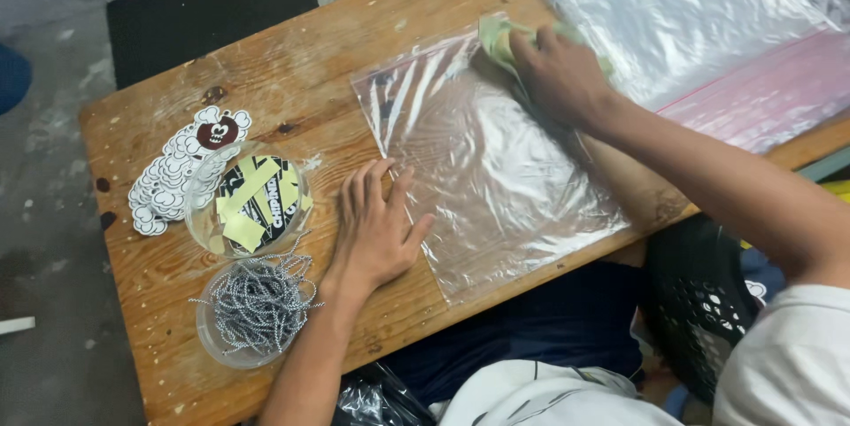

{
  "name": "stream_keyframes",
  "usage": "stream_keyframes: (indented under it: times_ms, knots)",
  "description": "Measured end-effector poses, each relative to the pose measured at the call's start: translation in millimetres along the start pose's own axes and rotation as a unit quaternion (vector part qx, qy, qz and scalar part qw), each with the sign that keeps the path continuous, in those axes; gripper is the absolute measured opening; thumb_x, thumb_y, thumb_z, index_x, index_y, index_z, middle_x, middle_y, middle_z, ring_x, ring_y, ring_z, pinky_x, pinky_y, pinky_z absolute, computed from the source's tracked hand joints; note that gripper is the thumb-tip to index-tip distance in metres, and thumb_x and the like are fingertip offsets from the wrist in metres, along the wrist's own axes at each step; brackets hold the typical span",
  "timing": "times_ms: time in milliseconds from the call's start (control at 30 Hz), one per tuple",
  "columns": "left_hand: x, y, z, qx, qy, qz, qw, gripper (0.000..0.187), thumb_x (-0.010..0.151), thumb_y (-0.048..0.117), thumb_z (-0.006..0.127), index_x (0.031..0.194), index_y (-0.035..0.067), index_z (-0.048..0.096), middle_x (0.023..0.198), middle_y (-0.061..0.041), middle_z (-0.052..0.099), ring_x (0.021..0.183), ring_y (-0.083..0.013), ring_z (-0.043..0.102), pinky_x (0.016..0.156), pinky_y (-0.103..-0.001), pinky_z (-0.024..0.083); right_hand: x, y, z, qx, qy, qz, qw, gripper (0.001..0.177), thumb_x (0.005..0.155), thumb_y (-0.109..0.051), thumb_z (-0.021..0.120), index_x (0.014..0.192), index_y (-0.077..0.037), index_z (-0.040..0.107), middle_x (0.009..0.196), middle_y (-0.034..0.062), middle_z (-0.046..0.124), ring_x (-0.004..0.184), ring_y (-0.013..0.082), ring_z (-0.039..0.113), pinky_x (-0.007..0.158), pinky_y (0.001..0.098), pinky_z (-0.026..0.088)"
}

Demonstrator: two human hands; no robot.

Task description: The person wipes a blue bag with a cloth, then attaches a sticker and a chain to it. They then wipe a plastic bag and place the blue bag inside it.

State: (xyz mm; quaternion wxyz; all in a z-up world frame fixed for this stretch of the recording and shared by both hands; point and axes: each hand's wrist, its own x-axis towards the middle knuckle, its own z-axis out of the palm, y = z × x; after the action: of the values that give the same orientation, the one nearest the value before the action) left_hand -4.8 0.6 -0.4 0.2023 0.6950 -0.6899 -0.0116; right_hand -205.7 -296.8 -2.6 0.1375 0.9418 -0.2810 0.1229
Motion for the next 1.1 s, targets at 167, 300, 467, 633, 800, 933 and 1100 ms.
stream_keyframes:
  times_ms: [167,300,467,633,800,933,1100]
  knots:
    - [3,4,-9,-0.014,-0.018,-0.004,1.000,0.063,0.090,0.050,0.060,0.137,0.008,0.049,0.135,-0.017,0.041,0.133,-0.0399,0.038,0.112,-0.058,0.029,-106,-33,-78,0.021,-0.043,-0.021,0.999,0.040,0.097,-0.030,0.055,0.135,-0.016,0.055,0.088,0.0118,0.056,0.070,0.0334,0.069,0.054,0.0431,0.058]
    - [4,-3,-4,-0.037,-0.034,-0.029,0.998,0.054,0.096,0.048,0.052,0.136,0.011,0.051,0.135,-0.015,0.043,0.132,-0.0384,0.039,0.110,-0.058,0.030,-169,-68,-98,0.107,-0.041,-0.146,0.983,0.037,0.093,-0.029,0.053,0.126,-0.013,0.059,0.085,0.0099,0.054,0.069,0.0300,0.064,0.055,0.0364,0.057]
    - [6,-1,-11,-0.088,-0.016,-0.032,0.995,0.072,0.101,0.060,0.009,0.136,0.015,0.052,0.131,-0.013,0.045,0.128,-0.0367,0.039,0.108,-0.053,0.029,-136,-71,-98,0.140,-0.024,-0.178,0.974,0.043,0.091,-0.033,0.059,0.130,-0.016,0.060,0.082,0.0095,0.058,0.065,0.0245,0.066,0.053,0.0351,0.057]
    - [1,-7,-4,-0.111,0.015,-0.036,0.993,0.089,0.095,0.069,-0.005,0.148,0.016,0.043,0.130,-0.012,0.046,0.128,-0.0346,0.041,0.107,-0.049,0.029,-69,-102,-43,0.110,0.087,-0.153,0.978,0.058,0.088,-0.051,0.066,0.132,-0.014,0.060,0.080,0.0087,0.057,0.062,0.0290,0.066,0.048,0.0396,0.054]
    - [0,-7,-5,-0.135,0.019,-0.030,0.990,0.097,0.092,0.076,-0.003,0.154,0.013,0.035,0.129,-0.015,0.047,0.125,-0.0360,0.044,0.103,-0.050,0.034,-88,-180,-89,0.223,0.081,-0.321,0.917,0.032,0.094,-0.033,0.058,0.117,-0.011,0.063,0.091,0.0110,0.057,0.072,0.0304,0.066,0.053,0.0399,0.052]
    - [4,-7,-4,-0.110,0.028,-0.012,0.994,0.096,0.093,0.076,-0.001,0.154,0.010,0.033,0.128,-0.016,0.047,0.125,-0.0368,0.043,0.101,-0.051,0.035,-90,-184,-89,0.279,0.091,-0.387,0.874,0.027,0.100,-0.024,0.048,0.116,-0.010,0.063,0.089,0.0088,0.056,0.072,0.0262,0.063,0.054,0.0366,0.048]
    - [6,3,-13,-0.079,0.104,0.001,0.991,0.102,0.089,0.081,-0.002,0.157,0.012,0.028,0.142,-0.020,0.036,0.136,-0.0416,0.034,0.111,-0.056,0.031,-16,-166,-59,0.228,0.084,-0.344,0.907,0.030,0.087,-0.034,0.057,0.109,-0.015,0.064,0.090,0.0080,0.057,0.072,0.0288,0.063,0.054,0.0406,0.052]
